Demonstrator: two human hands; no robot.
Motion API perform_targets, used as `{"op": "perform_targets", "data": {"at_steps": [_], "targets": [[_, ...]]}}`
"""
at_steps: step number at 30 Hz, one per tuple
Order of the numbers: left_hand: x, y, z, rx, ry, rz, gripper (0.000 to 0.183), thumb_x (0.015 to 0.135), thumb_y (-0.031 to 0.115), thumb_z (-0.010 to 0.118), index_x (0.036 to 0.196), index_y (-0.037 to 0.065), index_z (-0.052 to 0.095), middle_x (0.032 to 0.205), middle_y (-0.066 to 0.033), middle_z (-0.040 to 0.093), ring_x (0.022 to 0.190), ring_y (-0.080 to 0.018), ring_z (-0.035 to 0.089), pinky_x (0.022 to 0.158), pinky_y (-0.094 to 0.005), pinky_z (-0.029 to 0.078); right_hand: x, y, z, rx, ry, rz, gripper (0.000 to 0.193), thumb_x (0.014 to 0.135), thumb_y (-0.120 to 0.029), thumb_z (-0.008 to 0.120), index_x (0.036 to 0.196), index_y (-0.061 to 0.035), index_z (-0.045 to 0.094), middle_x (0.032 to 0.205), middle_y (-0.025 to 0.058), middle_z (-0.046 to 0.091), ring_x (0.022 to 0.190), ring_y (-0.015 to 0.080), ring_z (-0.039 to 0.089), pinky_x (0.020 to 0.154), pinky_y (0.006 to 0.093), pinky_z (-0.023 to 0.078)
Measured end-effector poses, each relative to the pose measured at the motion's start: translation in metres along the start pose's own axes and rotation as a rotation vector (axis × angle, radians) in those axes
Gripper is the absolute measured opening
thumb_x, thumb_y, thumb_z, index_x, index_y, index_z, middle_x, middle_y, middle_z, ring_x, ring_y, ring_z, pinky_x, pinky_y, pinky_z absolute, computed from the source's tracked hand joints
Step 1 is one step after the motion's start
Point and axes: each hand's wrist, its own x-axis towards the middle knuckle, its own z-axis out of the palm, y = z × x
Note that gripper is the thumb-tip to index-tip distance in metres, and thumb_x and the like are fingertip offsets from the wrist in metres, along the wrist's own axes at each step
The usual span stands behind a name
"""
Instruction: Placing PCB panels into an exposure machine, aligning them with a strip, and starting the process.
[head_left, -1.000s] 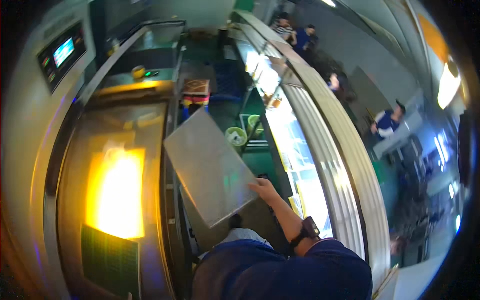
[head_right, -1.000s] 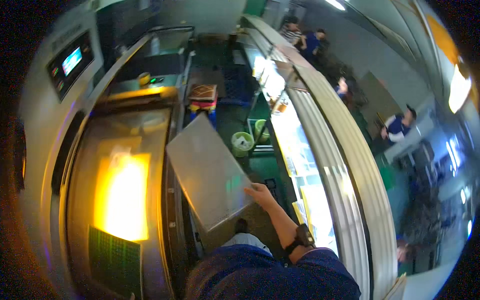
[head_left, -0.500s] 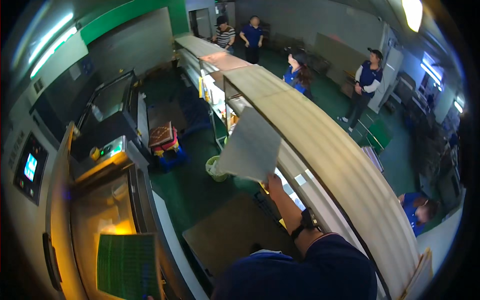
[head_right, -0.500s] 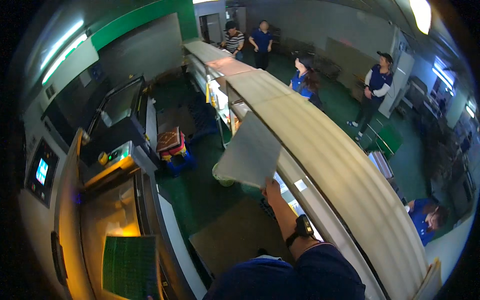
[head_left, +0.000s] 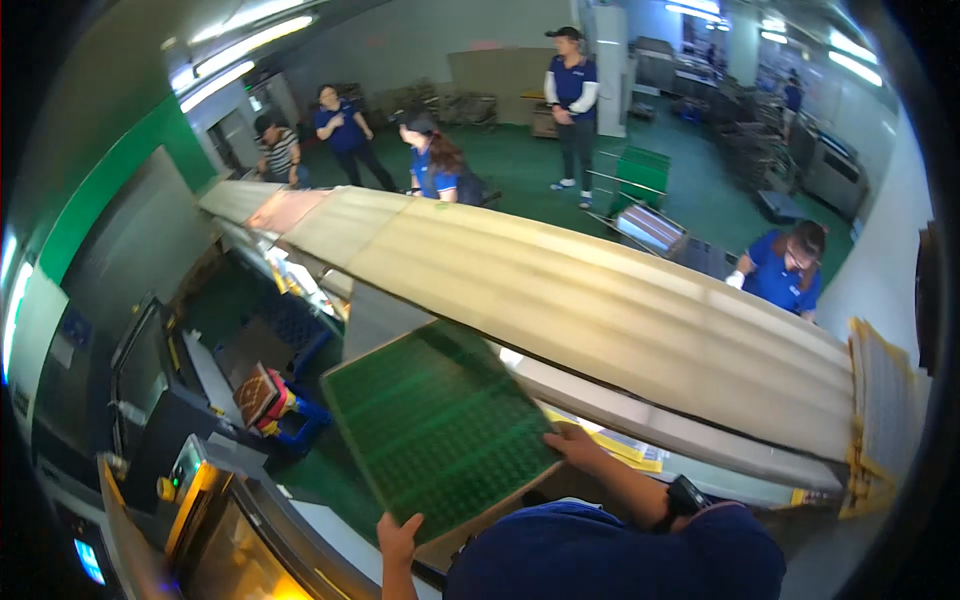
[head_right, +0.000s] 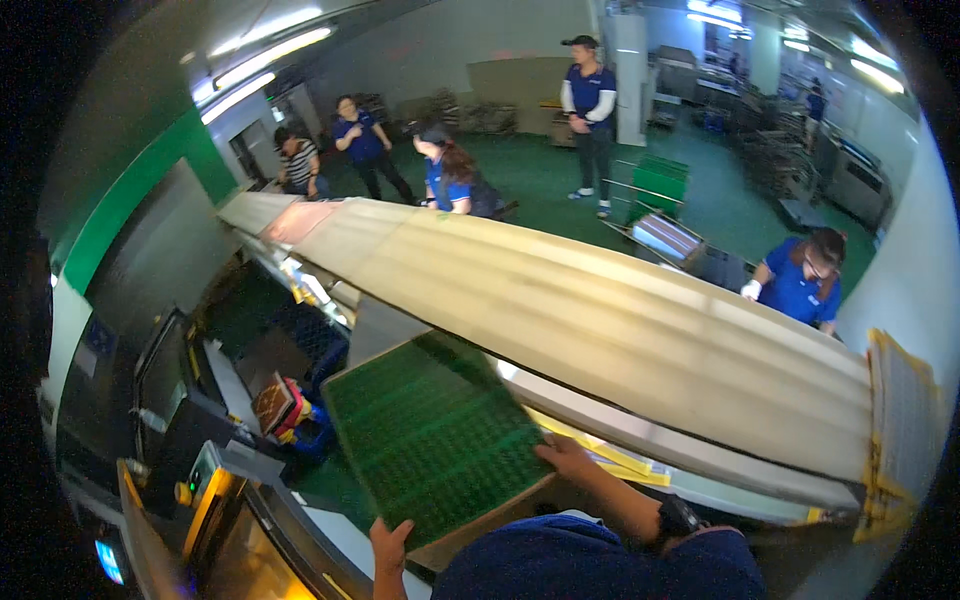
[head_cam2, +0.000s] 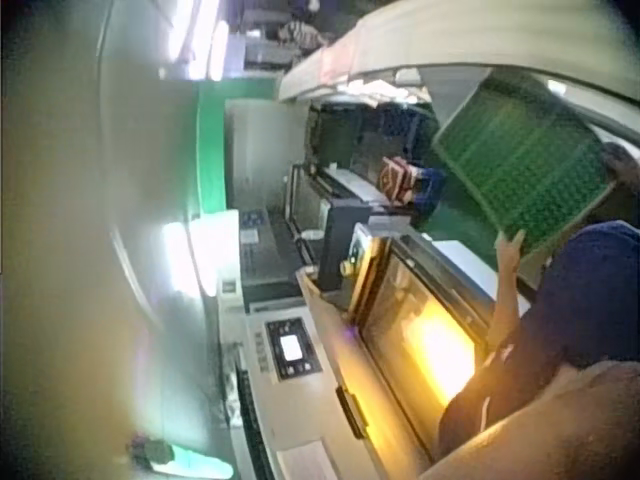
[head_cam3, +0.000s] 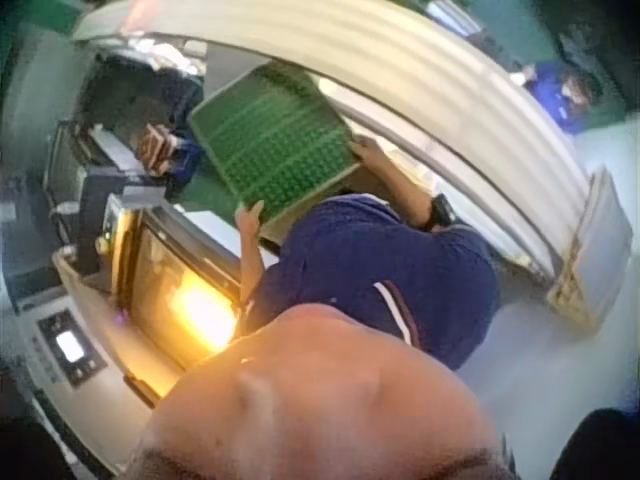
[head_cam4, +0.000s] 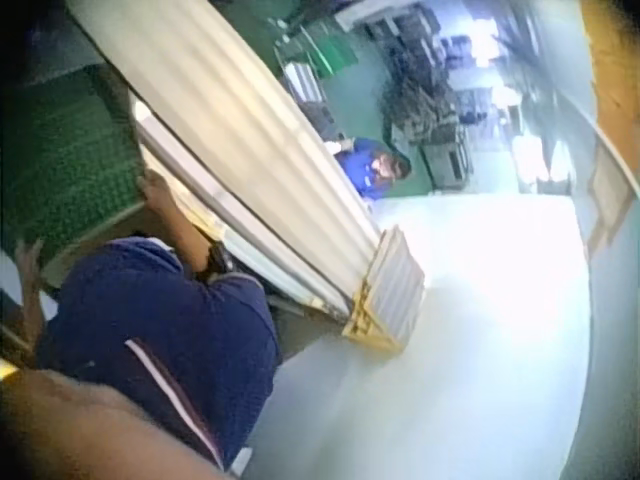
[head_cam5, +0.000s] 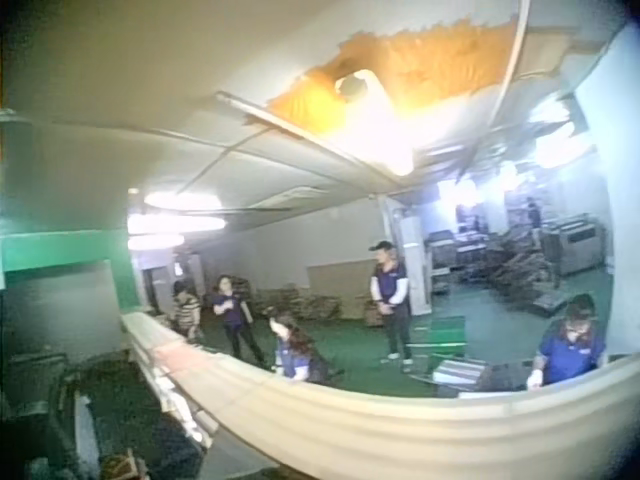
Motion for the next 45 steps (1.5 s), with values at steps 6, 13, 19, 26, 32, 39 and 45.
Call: {"op": "perform_targets", "data": {"at_steps": [6, 13, 19, 26, 32, 39, 45], "targets": [[0.043, -0.038, 0.083, 0.171, -0.421, 0.079, 0.061, 0.086, 0.019, 0.073, 0.140, 0.004, 0.049, 0.128, -0.0132, 0.062, 0.107, -0.0221, 0.062, 0.090, -0.0348, 0.051, -0.148, 0.069, -0.033, 0.116, 0.635, 0.076, 0.027, 0.098, -0.028, 0.059, 0.099, -0.0014, 0.060, 0.069, 0.0014, 0.056, 0.049, 0.0094, 0.049, 0.042, 0.0256, 0.039], [-0.020, -0.113, 0.023, 0.347, -1.018, -0.290, 0.059, 0.096, 0.023, 0.063, 0.147, 0.004, 0.039, 0.137, -0.0102, 0.054, 0.118, -0.0210, 0.056, 0.095, -0.0337, 0.049, -0.201, 0.102, -0.030, 0.467, 0.960, 0.225, 0.028, 0.102, -0.027, 0.053, 0.108, 0.0009, 0.051, 0.076, 0.0093, 0.055, 0.040, 0.0167, 0.046, 0.037, 0.0305, 0.039], [-0.088, -0.143, -0.069, 0.226, -0.991, -0.571, 0.051, 0.097, 0.023, 0.062, 0.143, 0.007, 0.047, 0.133, -0.0070, 0.058, 0.118, -0.0180, 0.056, 0.100, -0.0342, 0.045, -0.186, 0.093, -0.050, 0.815, 1.015, 0.132, 0.029, 0.101, -0.028, 0.055, 0.116, -0.0047, 0.046, 0.086, 0.0098, 0.060, 0.055, 0.0172, 0.058, 0.047, 0.0305, 0.046], [-0.177, -0.096, -0.147, 0.284, -0.686, -0.350, 0.067, 0.090, 0.047, 0.063, 0.138, 0.002, 0.051, 0.133, -0.0271, 0.055, 0.114, -0.0431, 0.056, 0.098, -0.0511, 0.044, -0.249, 0.051, 0.041, -0.093, -0.160, 0.465, 0.025, 0.092, -0.025, 0.067, 0.106, -0.0039, 0.068, 0.090, 0.0066, 0.069, 0.074, 0.0129, 0.065, 0.066, 0.0271, 0.053], [-0.207, -0.070, -0.108, 0.602, -0.616, -0.155, 0.035, 0.088, 0.015, 0.065, 0.122, 0.009, 0.064, 0.108, -0.0097, 0.067, 0.099, -0.0229, 0.065, 0.088, -0.0311, 0.051, -0.243, 0.010, 0.048, -0.441, -0.629, 0.272, 0.028, 0.093, -0.026, 0.065, 0.109, -0.0034, 0.068, 0.098, 0.0083, 0.070, 0.092, 0.0154, 0.063, 0.088, 0.0314, 0.049], [-0.203, -0.075, -0.045, 0.895, -0.605, 0.169, 0.026, 0.087, 0.017, 0.058, 0.111, 0.012, 0.066, 0.104, -0.0091, 0.067, 0.093, -0.0302, 0.066, 0.078, -0.0390, 0.054, -0.261, -0.014, -0.014, -0.447, -0.653, 0.195, 0.027, 0.091, -0.021, 0.064, 0.111, -0.0024, 0.067, 0.098, 0.0098, 0.070, 0.093, 0.0185, 0.065, 0.088, 0.0329, 0.050], [-0.205, -0.092, -0.006, 0.836, -0.563, 0.293, 0.025, 0.089, 0.023, 0.057, 0.108, 0.011, 0.067, 0.100, -0.0106, 0.067, 0.092, -0.0317, 0.066, 0.076, -0.0398, 0.054, -0.269, 0.000, -0.038, -0.623, -0.599, 0.163, 0.026, 0.093, -0.024, 0.062, 0.109, -0.0037, 0.066, 0.098, 0.0132, 0.071, 0.091, 0.0245, 0.068, 0.084, 0.0372, 0.052]]}}
